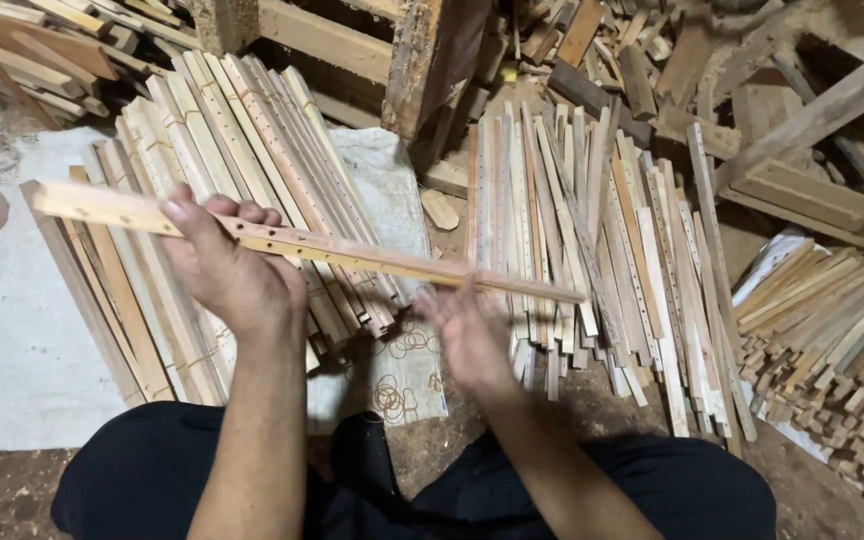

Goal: The person sits on the floor and repeatedly picks up thin wooden sticks with holes, inspects them by turning them over, and places them into a separate pile. The person handles the sticks one at a time, sorting them from a larger pile into a smaller organized stack.

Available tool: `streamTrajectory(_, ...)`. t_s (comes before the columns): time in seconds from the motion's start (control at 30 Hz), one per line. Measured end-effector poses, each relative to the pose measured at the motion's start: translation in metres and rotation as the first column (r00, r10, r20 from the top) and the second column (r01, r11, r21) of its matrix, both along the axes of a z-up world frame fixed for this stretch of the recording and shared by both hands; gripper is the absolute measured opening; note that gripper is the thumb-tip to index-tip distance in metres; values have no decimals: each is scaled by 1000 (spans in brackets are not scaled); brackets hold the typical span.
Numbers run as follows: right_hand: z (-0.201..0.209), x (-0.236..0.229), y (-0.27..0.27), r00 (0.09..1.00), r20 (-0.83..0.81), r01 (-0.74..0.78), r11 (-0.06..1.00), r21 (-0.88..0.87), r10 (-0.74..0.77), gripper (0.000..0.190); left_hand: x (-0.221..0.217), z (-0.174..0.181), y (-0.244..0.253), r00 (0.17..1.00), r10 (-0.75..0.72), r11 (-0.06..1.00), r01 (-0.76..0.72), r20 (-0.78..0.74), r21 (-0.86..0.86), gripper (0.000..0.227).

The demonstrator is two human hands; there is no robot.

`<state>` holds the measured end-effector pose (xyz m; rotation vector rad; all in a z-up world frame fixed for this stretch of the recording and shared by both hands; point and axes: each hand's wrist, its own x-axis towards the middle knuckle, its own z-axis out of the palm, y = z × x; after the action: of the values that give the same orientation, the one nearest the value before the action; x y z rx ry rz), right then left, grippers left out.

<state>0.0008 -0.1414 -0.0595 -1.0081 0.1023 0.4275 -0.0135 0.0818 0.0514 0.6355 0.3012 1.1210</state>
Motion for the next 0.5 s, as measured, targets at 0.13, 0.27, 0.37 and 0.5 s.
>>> streamTrajectory(0.13, 55, 47, -26, 921, 235, 289, 950, 120, -310, 57, 14, -52, 1, 880, -385, 918, 333, -279, -216, 42)
streamTrajectory(0.27, 117, 77, -83, 753, 610, 348, 936, -51, -247, 34, -9, -22, -23, 261, -685, 456, 881, -680, -122, 46)
streamTrajectory(0.37, 164, 59, -82, 606, 785, 356, 838, -413, 129, 29, -21, -1, -41, 592, -372, 449, 789, -715, 419, 23)
streamTrajectory(0.5, 119, 51, -55, 552, 719, 172, 785, -594, 423, 21, -14, 7, -67, 800, -309, 350, 598, -514, 721, 38)
